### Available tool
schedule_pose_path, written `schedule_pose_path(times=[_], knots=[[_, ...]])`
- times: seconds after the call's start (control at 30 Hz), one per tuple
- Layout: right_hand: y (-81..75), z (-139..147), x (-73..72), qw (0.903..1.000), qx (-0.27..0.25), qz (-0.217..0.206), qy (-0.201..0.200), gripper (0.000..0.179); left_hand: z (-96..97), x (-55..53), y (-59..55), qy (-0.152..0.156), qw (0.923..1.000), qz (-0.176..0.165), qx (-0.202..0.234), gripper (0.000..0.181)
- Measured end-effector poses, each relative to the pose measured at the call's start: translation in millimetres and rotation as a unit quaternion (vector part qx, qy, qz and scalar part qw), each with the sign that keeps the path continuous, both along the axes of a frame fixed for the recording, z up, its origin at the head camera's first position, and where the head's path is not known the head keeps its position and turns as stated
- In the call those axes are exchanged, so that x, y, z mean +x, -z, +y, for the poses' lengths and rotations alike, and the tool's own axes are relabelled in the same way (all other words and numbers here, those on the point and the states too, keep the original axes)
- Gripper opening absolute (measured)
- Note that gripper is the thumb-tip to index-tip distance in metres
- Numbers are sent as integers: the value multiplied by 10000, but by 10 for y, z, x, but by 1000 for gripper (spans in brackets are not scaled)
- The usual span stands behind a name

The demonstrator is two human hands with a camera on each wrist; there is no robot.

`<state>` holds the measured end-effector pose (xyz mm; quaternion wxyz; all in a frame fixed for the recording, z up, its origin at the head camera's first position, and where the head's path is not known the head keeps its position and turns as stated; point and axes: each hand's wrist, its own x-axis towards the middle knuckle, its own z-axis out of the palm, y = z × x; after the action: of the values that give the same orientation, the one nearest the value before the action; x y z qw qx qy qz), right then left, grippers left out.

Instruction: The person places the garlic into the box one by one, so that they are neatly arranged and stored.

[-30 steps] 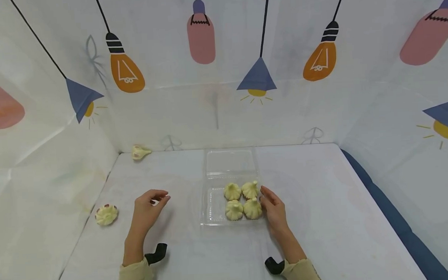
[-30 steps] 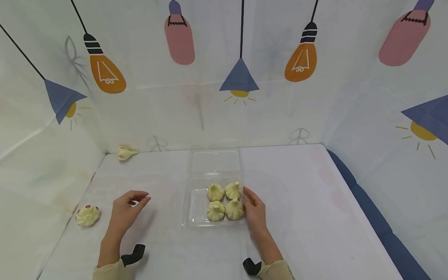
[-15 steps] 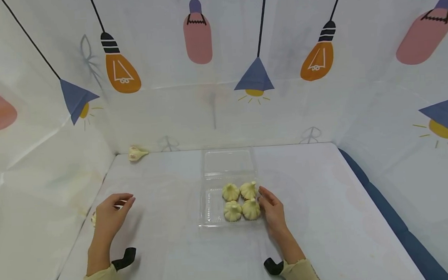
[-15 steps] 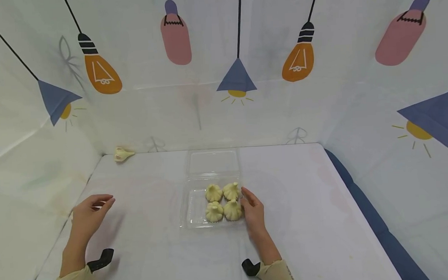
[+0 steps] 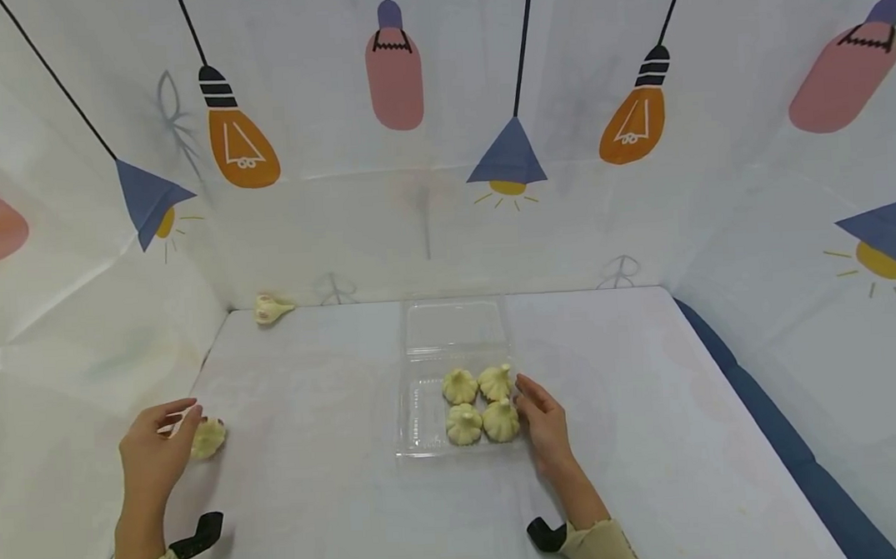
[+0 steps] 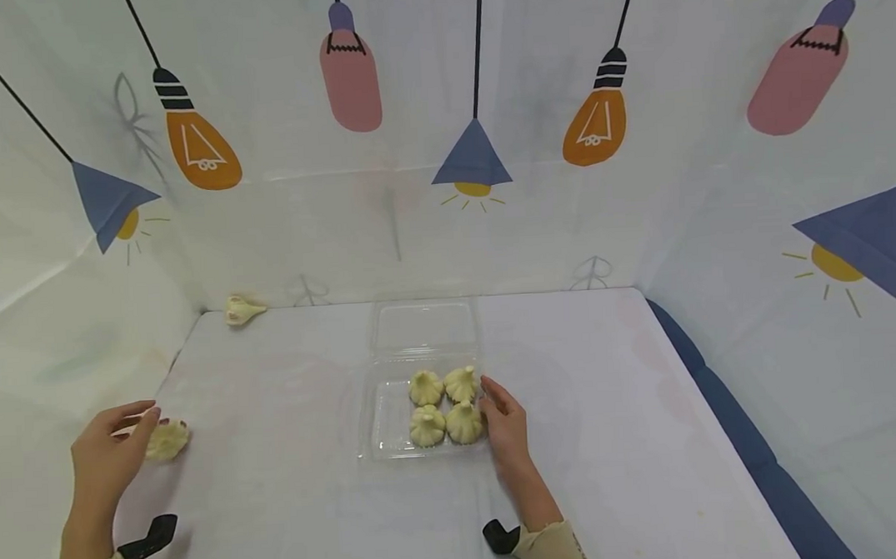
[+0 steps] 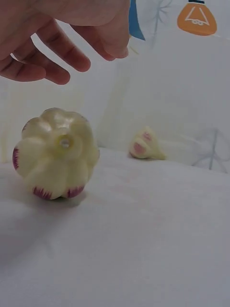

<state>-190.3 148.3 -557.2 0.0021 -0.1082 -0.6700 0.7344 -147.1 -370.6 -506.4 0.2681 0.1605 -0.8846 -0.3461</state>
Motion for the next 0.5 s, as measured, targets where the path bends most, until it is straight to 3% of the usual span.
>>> schedule_pose_path(times=[0.17,0.5], knots=[[-4,10,4,10000,42,-1,10,43,-119,2,58,-257,9984,-500,116,33],[20,16,3,10000,31,68,-1,43,-253,-29,228,-306,9897,-1374,277,53]])
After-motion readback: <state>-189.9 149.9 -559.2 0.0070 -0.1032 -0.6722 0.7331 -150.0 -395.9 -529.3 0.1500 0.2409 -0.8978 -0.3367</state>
